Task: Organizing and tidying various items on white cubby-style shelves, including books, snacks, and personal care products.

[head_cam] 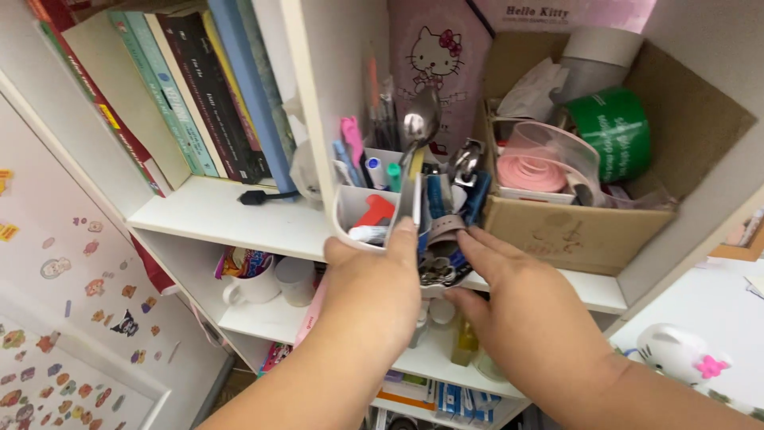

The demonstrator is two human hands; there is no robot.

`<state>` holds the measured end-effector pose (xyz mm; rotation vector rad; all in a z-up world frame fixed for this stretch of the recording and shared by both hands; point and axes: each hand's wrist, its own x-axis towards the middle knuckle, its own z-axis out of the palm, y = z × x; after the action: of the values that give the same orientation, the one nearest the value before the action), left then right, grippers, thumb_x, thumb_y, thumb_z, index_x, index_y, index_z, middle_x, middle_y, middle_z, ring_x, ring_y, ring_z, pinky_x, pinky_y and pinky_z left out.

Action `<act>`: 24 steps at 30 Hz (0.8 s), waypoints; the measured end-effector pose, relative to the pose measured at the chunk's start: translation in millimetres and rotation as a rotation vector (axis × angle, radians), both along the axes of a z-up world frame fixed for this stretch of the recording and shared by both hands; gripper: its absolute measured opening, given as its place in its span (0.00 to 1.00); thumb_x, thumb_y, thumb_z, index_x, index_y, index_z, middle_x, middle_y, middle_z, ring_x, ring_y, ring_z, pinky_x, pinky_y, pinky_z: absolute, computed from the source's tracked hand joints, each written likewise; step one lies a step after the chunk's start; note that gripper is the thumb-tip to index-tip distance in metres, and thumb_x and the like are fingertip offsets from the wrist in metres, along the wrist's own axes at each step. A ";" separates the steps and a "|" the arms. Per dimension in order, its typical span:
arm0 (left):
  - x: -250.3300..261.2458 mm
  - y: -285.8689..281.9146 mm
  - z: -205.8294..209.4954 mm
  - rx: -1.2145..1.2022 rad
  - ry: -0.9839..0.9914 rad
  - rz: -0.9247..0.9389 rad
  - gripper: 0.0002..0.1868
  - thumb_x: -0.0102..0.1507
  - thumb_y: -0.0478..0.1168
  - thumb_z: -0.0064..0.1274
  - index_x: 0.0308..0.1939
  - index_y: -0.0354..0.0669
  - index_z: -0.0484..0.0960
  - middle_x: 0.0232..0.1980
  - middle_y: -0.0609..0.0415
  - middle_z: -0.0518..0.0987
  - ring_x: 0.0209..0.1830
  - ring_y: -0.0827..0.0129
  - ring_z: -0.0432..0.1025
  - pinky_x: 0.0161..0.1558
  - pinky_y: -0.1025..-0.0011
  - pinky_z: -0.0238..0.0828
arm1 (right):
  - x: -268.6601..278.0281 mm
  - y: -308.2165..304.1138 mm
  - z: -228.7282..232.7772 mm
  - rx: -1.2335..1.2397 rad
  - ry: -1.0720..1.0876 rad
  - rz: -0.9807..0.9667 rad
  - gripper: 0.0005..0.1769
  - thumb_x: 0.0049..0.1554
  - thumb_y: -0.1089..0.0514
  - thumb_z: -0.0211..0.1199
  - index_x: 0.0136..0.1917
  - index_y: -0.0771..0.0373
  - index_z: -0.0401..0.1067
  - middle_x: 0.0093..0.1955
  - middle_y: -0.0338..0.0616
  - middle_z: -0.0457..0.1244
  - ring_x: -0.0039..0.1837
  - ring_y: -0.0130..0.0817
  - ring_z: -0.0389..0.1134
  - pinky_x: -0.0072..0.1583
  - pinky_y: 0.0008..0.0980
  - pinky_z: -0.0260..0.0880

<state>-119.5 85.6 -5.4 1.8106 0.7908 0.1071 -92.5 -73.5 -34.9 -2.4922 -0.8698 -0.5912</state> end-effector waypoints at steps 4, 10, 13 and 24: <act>-3.4 13.2 34.5 0.168 0.246 -0.205 0.48 0.62 0.70 0.47 0.62 0.25 0.62 0.52 0.31 0.82 0.52 0.45 0.80 0.54 0.58 0.75 | -7.7 15.3 9.1 -0.050 0.030 -0.182 0.32 0.48 0.50 0.72 0.64 0.61 0.74 0.66 0.48 0.67 0.55 0.51 0.71 0.54 0.43 0.71; 2.2 21.6 33.4 0.195 0.088 -0.186 0.42 0.59 0.65 0.54 0.53 0.24 0.68 0.42 0.33 0.83 0.41 0.47 0.82 0.46 0.58 0.78 | -9.3 25.6 1.1 -0.140 -0.027 -0.187 0.23 0.51 0.56 0.65 0.60 0.62 0.75 0.69 0.47 0.66 0.48 0.49 0.72 0.48 0.43 0.73; 4.4 25.6 50.0 0.118 0.138 -0.254 0.35 0.62 0.61 0.56 0.49 0.25 0.77 0.37 0.36 0.84 0.37 0.47 0.81 0.42 0.56 0.76 | -4.5 34.6 11.3 -0.125 -0.069 -0.195 0.18 0.52 0.59 0.63 0.57 0.59 0.76 0.64 0.43 0.68 0.48 0.48 0.73 0.48 0.43 0.73; 49.9 17.7 8.5 -0.205 -0.187 -0.082 0.27 0.60 0.55 0.56 0.47 0.30 0.82 0.47 0.40 0.84 0.44 0.52 0.81 0.44 0.58 0.76 | 5.5 54.9 5.5 0.001 0.021 -0.007 0.09 0.49 0.64 0.65 0.46 0.63 0.74 0.52 0.49 0.66 0.48 0.54 0.70 0.50 0.47 0.71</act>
<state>-69.6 103.3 3.1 1.6103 0.5732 0.1346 -87.1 -18.6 -29.4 -2.4968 -0.8533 -0.5662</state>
